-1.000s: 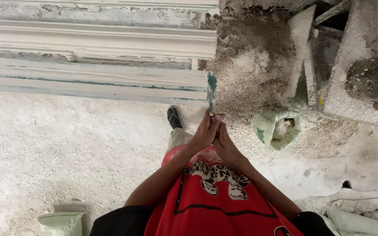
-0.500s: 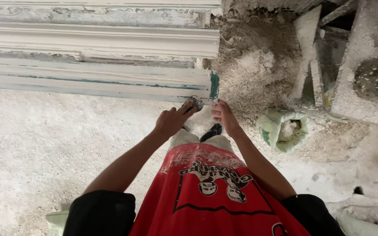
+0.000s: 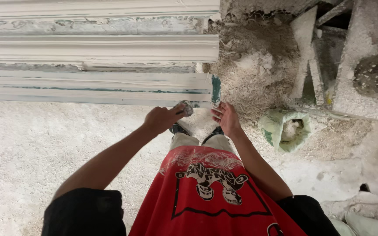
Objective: The person uses a small scraping tool to remove excess plaster and residue from decorative white cornice moldings laid on a work table, working along the grooved profiles piece by piece and repositioning the moldings as they clean each section.
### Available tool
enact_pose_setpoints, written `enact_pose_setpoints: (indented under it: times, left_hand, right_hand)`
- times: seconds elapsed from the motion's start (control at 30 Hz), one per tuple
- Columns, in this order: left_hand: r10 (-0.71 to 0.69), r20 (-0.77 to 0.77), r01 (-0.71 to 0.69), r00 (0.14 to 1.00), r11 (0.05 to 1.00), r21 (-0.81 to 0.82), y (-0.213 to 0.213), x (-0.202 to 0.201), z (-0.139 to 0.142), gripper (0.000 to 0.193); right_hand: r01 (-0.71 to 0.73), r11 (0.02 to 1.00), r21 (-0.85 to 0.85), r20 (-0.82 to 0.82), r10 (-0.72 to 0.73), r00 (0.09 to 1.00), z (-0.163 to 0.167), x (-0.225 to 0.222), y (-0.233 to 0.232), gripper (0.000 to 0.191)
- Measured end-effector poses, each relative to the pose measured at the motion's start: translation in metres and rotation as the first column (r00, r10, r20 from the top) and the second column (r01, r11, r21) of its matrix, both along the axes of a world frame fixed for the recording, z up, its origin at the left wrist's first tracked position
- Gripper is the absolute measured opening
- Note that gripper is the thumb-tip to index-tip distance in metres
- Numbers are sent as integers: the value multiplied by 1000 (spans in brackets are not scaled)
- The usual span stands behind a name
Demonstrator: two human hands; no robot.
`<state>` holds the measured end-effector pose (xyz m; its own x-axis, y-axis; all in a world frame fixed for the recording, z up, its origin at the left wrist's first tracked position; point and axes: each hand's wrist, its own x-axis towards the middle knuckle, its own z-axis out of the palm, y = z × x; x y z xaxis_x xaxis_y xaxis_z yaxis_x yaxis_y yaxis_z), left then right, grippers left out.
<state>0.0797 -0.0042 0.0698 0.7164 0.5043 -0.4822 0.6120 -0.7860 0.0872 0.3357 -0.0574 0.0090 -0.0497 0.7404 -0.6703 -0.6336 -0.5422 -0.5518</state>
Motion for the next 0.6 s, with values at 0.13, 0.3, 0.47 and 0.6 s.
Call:
enact_pose_setpoints:
  times: [0.13, 0.3, 0.47, 0.6]
  left_hand:
    - [-54, -1, 54, 999, 997, 60, 1, 24, -13, 66]
    - [-94, 84, 88, 992, 993, 72, 7, 16, -30, 56]
    - [-36, 43, 37, 998, 999, -28, 11, 11, -33, 44]
    - [-228, 149, 202, 962, 965, 168, -1, 66, -45, 51]
  right_hand:
    - [30, 1000, -6, -17, -30, 999, -7, 0, -3, 49]
    - [56, 998, -35, -36, -58, 998, -12, 2, -3, 48]
    - [41, 999, -15, -90, -42, 995, -13, 7, -7, 48]
    - [23, 1000, -17, -97, -25, 995, -14, 8, -10, 48]
